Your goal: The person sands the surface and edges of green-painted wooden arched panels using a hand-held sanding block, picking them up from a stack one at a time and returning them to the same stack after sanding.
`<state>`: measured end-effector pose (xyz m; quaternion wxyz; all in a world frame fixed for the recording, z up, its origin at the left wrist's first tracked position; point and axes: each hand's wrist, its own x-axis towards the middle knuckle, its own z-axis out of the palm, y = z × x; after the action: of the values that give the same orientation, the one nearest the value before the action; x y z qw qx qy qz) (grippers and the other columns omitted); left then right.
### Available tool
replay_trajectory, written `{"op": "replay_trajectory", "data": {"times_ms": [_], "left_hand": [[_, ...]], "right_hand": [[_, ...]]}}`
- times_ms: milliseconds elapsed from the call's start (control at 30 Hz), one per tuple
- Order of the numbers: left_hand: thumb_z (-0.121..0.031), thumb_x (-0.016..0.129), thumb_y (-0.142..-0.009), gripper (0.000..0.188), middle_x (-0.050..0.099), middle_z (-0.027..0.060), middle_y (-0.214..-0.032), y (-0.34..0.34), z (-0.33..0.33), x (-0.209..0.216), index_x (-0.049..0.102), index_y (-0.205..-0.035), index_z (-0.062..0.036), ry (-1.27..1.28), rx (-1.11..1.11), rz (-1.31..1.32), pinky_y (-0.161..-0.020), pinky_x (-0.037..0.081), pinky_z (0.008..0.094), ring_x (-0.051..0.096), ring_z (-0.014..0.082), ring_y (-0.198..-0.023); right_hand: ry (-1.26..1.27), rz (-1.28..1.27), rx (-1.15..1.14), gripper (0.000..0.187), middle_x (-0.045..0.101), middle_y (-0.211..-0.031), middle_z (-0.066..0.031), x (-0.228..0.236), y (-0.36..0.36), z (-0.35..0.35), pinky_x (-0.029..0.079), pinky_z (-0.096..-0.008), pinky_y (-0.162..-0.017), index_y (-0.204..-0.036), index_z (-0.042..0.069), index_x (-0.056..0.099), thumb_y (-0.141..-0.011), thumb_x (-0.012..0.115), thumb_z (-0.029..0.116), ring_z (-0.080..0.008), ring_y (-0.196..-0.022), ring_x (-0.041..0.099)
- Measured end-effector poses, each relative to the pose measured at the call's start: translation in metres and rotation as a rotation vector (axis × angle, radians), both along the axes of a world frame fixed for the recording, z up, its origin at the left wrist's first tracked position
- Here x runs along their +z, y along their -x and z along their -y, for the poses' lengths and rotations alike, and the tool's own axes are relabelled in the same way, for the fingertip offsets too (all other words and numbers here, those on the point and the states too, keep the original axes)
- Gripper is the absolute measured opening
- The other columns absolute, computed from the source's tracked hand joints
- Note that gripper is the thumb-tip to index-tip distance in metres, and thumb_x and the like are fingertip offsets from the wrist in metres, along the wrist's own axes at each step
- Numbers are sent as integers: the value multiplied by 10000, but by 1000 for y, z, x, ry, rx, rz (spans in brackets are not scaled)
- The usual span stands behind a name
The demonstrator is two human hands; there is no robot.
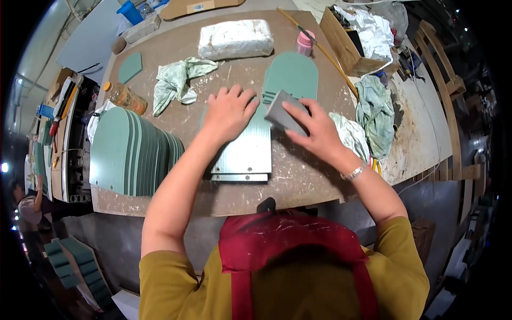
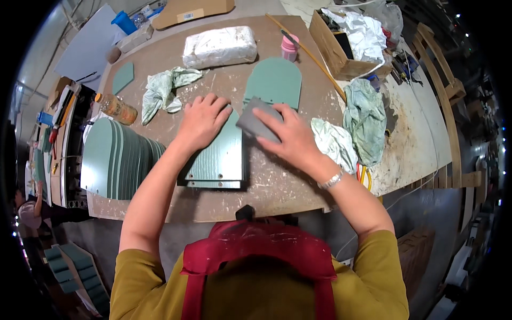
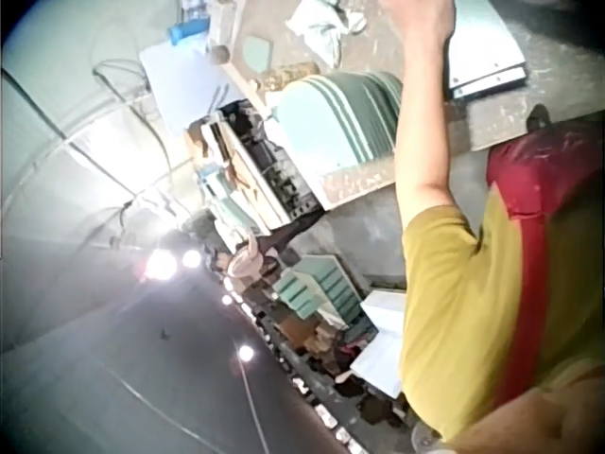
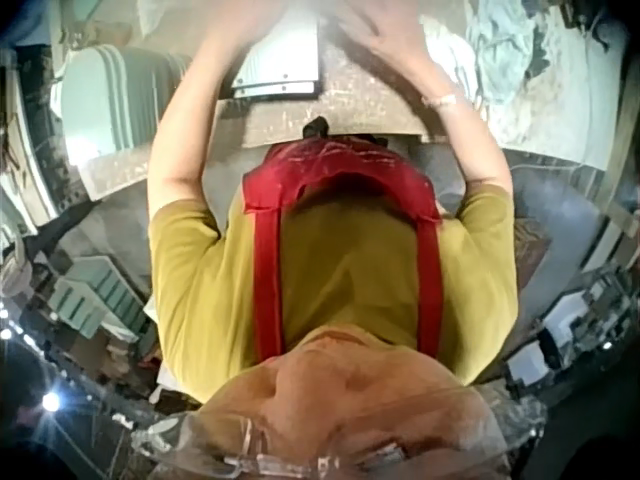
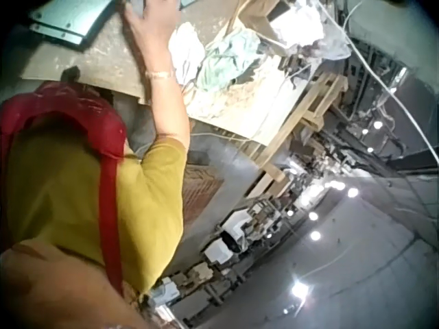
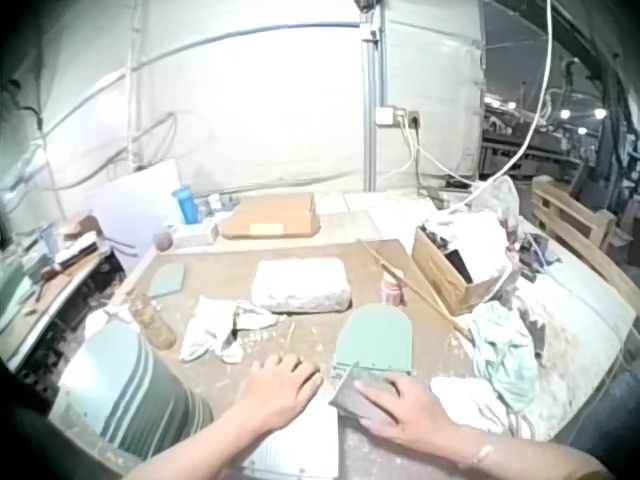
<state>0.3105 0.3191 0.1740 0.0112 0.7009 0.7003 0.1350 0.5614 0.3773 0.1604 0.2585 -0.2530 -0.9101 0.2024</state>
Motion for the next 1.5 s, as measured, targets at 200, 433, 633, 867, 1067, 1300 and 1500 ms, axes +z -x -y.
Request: {"op": "replay_trajectory", "data": {"times_ms": [200, 433, 633, 867, 1067, 1300, 1500], "left_hand": [[-350, 495, -996, 269, 614, 66, -1087, 1, 0, -6, 638, -1154, -186, -11, -24, -2, -858, 435, 490, 573, 317, -1026], [-325, 485, -1006, 257, 613, 63, -1083, 1, 0, -5, 651, -1140, -182, -8, -31, 30, -847, 426, 486, 563, 318, -1021], [-310, 478, -1009, 270, 615, 68, -1092, 0, -2, 1, 652, -1162, -171, 4, -81, 24, -855, 434, 484, 566, 321, -1027], [-284, 501, -1000, 293, 636, 86, -1129, -1, 1, -1, 628, -1209, -122, 61, -91, 48, -881, 422, 466, 571, 322, -1074], [-309, 599, -940, 502, 465, 120, -1477, -6, 31, 10, 515, -1390, -103, -136, -135, 167, -1085, 320, 507, 413, 336, -1371], [-554, 730, -782, 885, 359, 95, -1589, -39, 119, 16, 424, -1497, -132, 120, -289, 37, -1139, 300, 555, 373, 333, -1429], [-545, 691, -818, 815, 382, 74, -1577, -46, 116, 11, 452, -1478, -129, 40, -302, -49, -1133, 333, 511, 410, 302, -1406]], "right_hand": [[-24, -13, 164, 631, 549, -1252, -228, -5, 3, 32, 495, -448, -957, -1405, 219, 568, -813, 738, 353, -398, -1099, 590], [-61, 11, 300, 658, 573, -1262, -232, 4, -5, 49, 521, -462, -953, -1421, 262, 562, -804, 744, 399, -407, -1136, 595], [215, -70, -106, 600, 516, -1272, -234, -1, 20, -19, 476, -464, -970, -1393, 167, 566, -843, 702, 364, -422, -1121, 560], [40, -48, 83, 631, 574, -1233, -230, -14, 4, 22, 504, -447, -952, -1391, 210, 578, -807, 749, 375, -407, -1083, 602], [308, 172, -227, 575, 588, -1152, -201, 38, -9, -20, 508, -448, -884, -1398, 163, 542, -908, 628, 451, -411, -1016, 612], [174, 378, -54, 526, 566, -1079, -229, 70, 35, 25, 511, -485, -870, -1402, 211, 520, -941, 555, 460, -426, -992, 614], [292, 506, -108, 511, 643, -1145, -291, 61, 90, -63, 490, -482, -933, -1308, 135, 614, -930, 522, 465, -432, -1082, 618]]}}
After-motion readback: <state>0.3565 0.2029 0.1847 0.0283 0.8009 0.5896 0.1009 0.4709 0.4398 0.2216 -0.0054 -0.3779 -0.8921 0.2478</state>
